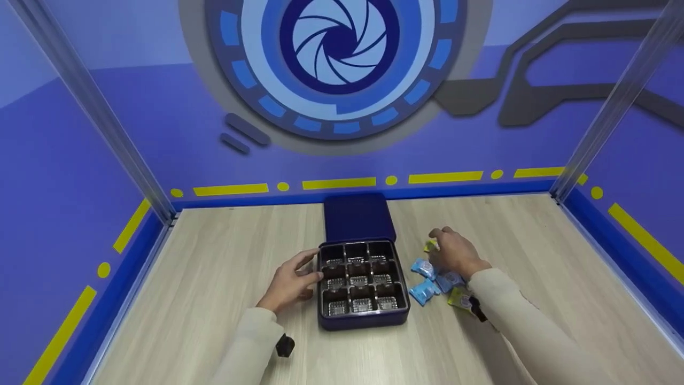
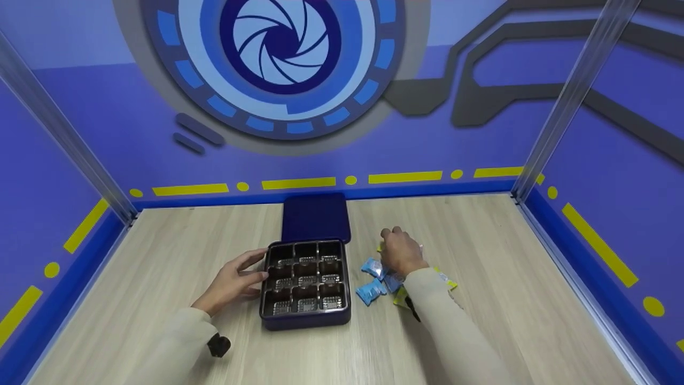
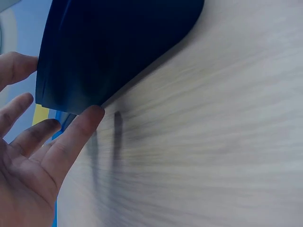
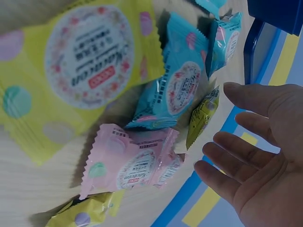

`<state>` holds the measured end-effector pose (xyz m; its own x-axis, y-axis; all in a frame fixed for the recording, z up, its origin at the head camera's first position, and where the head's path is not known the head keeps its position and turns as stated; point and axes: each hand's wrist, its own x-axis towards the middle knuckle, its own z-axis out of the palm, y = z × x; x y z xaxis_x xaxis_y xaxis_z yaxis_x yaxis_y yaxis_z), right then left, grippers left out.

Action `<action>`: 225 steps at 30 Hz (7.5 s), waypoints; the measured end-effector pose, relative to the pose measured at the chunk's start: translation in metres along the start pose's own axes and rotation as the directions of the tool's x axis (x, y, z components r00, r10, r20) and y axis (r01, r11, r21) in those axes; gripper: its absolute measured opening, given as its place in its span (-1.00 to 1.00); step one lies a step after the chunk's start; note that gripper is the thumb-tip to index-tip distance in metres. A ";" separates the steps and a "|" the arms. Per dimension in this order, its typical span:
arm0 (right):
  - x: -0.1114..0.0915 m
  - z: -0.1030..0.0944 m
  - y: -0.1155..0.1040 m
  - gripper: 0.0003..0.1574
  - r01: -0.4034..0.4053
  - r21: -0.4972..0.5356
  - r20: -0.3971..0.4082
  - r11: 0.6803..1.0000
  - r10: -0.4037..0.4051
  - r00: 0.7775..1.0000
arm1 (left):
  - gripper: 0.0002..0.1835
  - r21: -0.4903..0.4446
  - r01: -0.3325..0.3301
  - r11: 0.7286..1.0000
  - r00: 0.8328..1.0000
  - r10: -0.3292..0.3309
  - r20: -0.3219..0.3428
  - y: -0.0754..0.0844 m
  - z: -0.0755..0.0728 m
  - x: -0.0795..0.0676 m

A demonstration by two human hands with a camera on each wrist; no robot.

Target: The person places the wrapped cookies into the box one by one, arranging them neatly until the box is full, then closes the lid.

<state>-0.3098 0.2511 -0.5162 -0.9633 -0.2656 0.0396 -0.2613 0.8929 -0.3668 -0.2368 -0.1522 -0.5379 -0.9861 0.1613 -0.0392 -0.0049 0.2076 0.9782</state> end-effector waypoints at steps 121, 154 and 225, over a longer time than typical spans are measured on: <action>-0.006 0.009 -0.020 -0.72 0.247 0.338 -0.286 0.908 -0.150 0.946 | -0.21 -0.191 0.071 0.979 0.980 -0.033 0.194 -0.012 0.003 0.002; -0.013 0.000 -0.058 -0.66 0.351 0.402 -0.257 0.846 -0.263 0.930 | -0.24 -0.145 0.074 0.987 0.981 -0.047 0.188 -0.007 0.004 0.000; -0.025 0.022 -0.125 -0.73 0.409 0.520 -0.072 0.750 -0.438 0.896 | -0.22 -0.149 0.092 0.984 0.980 -0.063 0.190 -0.012 0.008 0.000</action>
<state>-0.2518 0.1378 -0.4915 -0.7532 -0.6029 0.2632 -0.5573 0.3722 -0.7422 -0.2353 -0.1466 -0.5512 -0.9344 0.3281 -0.1385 -0.1203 0.0751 0.9899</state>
